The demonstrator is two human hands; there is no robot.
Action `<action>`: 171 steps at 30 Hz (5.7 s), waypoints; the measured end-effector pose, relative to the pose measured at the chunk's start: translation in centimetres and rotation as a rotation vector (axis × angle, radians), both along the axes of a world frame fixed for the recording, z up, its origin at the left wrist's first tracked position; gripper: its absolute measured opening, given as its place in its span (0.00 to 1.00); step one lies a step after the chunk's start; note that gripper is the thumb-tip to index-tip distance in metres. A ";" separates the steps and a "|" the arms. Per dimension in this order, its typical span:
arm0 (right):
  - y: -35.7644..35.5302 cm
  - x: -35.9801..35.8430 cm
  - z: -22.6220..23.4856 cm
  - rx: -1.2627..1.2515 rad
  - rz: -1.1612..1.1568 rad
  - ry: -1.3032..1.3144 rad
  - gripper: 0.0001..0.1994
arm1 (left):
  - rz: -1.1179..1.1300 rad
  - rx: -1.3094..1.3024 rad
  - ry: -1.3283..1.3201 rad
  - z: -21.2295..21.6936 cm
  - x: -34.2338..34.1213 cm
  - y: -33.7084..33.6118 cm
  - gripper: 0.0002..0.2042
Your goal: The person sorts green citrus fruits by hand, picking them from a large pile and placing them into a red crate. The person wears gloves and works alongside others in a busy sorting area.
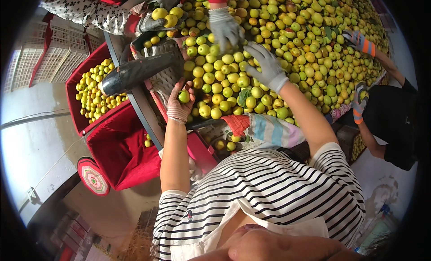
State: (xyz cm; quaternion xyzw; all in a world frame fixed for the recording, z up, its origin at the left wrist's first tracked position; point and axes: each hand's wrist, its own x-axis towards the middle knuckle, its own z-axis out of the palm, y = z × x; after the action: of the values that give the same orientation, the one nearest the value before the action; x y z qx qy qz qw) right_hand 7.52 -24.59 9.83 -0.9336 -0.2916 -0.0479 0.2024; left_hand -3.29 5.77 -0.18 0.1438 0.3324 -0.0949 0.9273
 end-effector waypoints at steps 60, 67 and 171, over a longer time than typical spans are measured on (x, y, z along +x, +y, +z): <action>6.6 13.7 -1.1 -0.202 -0.064 0.290 0.11 | -0.244 -0.045 -0.082 0.6 -0.5 -0.8 0.26; 8.9 24.4 -0.4 -0.304 -0.441 0.231 0.23 | -0.266 -0.096 -0.087 1.6 0.2 -0.7 0.25; 1.4 -8.0 -2.2 -0.544 0.070 0.172 0.44 | -0.385 1.567 -0.205 2.5 -4.0 -3.7 0.21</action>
State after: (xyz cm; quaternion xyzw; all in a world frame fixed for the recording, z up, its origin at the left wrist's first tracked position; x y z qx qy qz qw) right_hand -0.43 -23.20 7.64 -0.9436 -0.3077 0.1187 -0.0299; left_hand -7.27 2.05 2.31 0.8138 0.1852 0.0211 0.5504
